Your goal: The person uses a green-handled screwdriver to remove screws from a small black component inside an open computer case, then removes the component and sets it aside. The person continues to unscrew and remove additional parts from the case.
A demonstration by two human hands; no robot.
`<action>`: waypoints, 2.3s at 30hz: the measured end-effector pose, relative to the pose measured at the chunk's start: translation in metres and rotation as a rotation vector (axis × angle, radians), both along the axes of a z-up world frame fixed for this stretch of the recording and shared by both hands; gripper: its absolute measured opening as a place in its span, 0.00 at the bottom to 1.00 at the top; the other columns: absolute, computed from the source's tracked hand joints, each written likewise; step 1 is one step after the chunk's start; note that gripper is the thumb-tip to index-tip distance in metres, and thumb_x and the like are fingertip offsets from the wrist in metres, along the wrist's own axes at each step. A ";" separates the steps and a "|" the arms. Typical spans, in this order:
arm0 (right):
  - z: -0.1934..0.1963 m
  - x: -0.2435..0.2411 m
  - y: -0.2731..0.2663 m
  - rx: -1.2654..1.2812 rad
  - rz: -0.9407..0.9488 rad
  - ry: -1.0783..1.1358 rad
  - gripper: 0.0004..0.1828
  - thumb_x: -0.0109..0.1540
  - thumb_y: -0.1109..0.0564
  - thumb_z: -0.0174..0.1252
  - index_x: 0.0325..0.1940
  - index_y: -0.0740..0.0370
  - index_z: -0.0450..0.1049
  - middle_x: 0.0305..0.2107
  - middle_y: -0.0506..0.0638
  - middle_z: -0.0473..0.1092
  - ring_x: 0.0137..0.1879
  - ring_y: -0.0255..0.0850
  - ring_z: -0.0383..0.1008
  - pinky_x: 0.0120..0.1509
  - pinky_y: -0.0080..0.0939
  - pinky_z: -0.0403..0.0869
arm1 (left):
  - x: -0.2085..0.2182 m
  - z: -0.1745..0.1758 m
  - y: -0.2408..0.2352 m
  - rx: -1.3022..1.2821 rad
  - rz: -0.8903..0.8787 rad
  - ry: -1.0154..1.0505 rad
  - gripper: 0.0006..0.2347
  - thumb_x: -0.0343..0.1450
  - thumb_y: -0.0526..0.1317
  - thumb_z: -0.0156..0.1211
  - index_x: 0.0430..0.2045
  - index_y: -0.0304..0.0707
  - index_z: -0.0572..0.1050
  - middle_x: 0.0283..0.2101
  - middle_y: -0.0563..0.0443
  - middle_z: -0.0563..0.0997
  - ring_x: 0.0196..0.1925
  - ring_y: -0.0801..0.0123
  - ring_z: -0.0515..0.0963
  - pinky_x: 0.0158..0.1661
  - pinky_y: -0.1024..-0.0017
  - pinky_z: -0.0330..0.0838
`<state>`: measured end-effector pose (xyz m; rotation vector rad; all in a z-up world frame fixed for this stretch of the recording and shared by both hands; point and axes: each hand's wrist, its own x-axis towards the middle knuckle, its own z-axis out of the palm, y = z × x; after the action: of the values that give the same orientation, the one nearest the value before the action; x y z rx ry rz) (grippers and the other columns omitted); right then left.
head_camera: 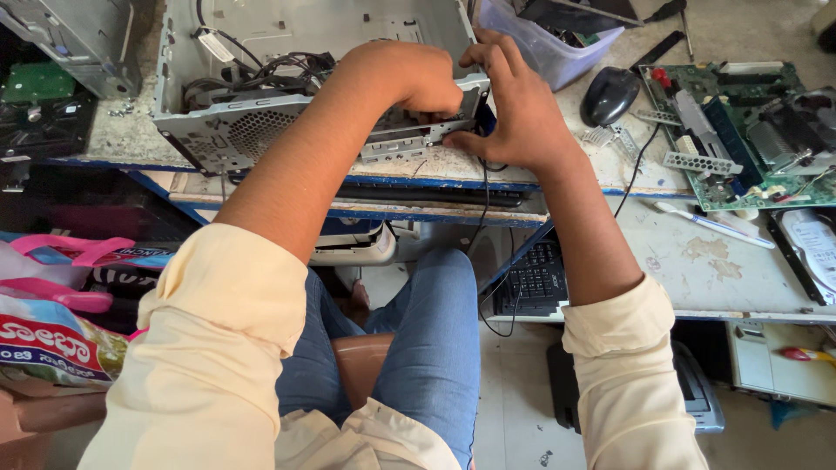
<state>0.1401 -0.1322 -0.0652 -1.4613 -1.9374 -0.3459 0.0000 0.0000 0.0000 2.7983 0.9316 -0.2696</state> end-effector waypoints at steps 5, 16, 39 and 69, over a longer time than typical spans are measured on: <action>0.001 0.000 0.001 0.006 0.013 0.003 0.49 0.48 0.49 0.82 0.65 0.60 0.62 0.65 0.60 0.61 0.68 0.64 0.67 0.67 0.55 0.71 | -0.002 -0.001 -0.003 0.055 -0.013 -0.044 0.14 0.60 0.43 0.57 0.34 0.47 0.85 0.37 0.48 0.86 0.39 0.57 0.84 0.42 0.56 0.75; -0.001 0.000 0.000 0.006 0.006 -0.007 0.50 0.48 0.49 0.83 0.66 0.59 0.62 0.66 0.59 0.61 0.66 0.63 0.68 0.64 0.56 0.72 | 0.004 -0.004 0.014 -0.088 -0.057 0.058 0.12 0.59 0.43 0.63 0.32 0.43 0.87 0.39 0.49 0.86 0.38 0.61 0.83 0.40 0.60 0.72; -0.004 0.009 0.006 0.044 0.094 0.030 0.49 0.45 0.52 0.87 0.61 0.64 0.65 0.52 0.57 0.69 0.58 0.59 0.72 0.62 0.50 0.71 | 0.017 -0.038 0.053 -0.504 -0.151 -0.030 0.11 0.65 0.47 0.68 0.20 0.39 0.79 0.18 0.59 0.71 0.20 0.73 0.65 0.26 0.68 0.58; -0.032 0.049 0.020 0.114 0.114 0.489 0.29 0.59 0.75 0.55 0.63 0.62 0.65 0.57 0.49 0.68 0.54 0.37 0.77 0.54 0.35 0.71 | 0.004 -0.009 0.019 -0.410 0.166 -0.080 0.15 0.73 0.47 0.47 0.38 0.41 0.82 0.36 0.43 0.83 0.28 0.67 0.77 0.30 0.65 0.72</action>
<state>0.1893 -0.1124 -0.0973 -1.2173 -1.5686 -0.0370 0.0038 0.0191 -0.0090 2.3295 0.9583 -0.2857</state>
